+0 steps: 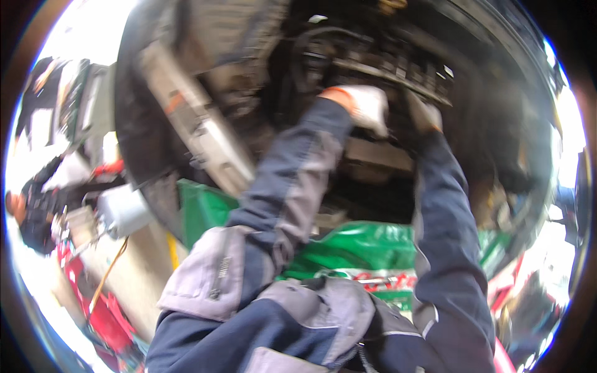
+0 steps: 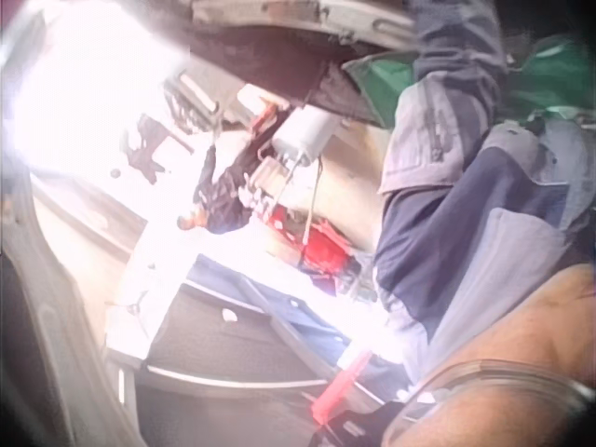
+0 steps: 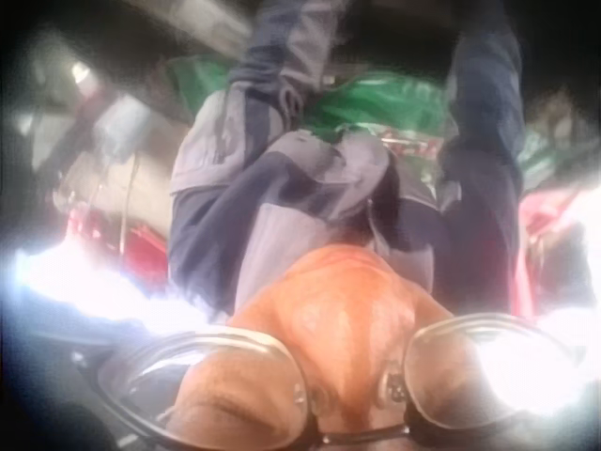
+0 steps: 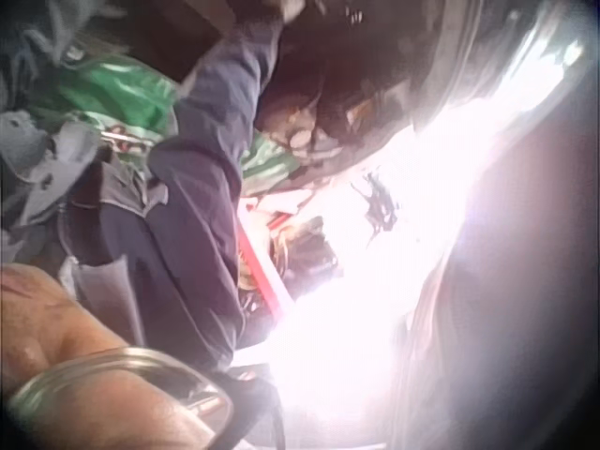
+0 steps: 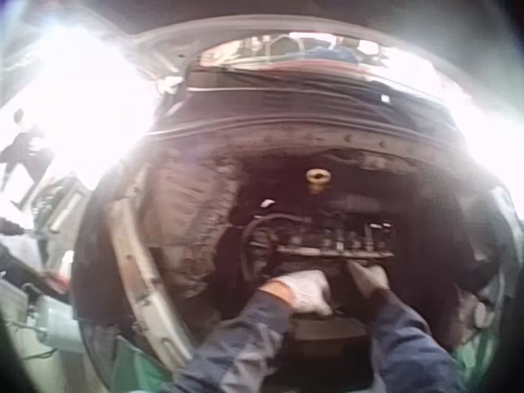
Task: The person places a green Castrol fender cover over the front of a car and then uses a socket wrench to loosen and remove bolts from the engine. The person repeatedly reaches into the engine bay to manipulate components and remove fasteners.
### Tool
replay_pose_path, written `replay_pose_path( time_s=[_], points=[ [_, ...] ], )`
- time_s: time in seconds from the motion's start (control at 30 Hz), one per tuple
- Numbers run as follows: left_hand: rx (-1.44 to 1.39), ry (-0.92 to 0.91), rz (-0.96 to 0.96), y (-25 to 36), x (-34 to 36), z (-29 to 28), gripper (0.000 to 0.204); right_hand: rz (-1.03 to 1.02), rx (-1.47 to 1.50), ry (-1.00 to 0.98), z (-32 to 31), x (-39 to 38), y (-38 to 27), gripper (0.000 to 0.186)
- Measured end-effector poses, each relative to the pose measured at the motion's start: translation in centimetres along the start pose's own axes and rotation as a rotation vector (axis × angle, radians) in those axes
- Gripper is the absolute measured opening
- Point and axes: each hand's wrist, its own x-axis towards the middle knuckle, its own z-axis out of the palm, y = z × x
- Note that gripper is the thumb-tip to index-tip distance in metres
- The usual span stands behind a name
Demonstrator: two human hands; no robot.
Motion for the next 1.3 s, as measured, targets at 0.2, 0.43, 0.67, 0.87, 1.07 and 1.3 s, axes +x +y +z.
replay_pose_path(
  time_s=[0.2,0.43,0.67,0.87,1.07,1.3],
  points=[
    [-0.022,0.079,-0.02,-0.4,2.3,1.1,0.059,-0.928,-0.302,0.066,-2.1,-1.5,2.3,0.056],
    [-0.058,0.074,-0.04,-0.7,3.4,1.1,0.063,-1.046,-0.349,0.321,-3.1,-8.3,3.1,0.054],
    [-0.031,-0.032,0.043,-0.3,1.0,0.8,0.055,-0.342,0.67,0.312,-2.0,-18.4,1.2,0.049],
    [-0.042,-0.037,0.014,0.4,-0.4,0.1,0.04,-0.13,0.614,0.416,-1.6,-22.1,0.8,0.046],
    [-0.014,0.047,-0.063,0.1,-0.9,-0.6,0.035,-0.179,0.206,0.313,-2.6,-22.2,0.2,0.045],
    [0.043,0.437,-0.442,-3.8,-0.8,-2.9,0.035,-0.116,-0.185,0.245,-5.1,-22.3,-3.1,0.037]
  ],
)
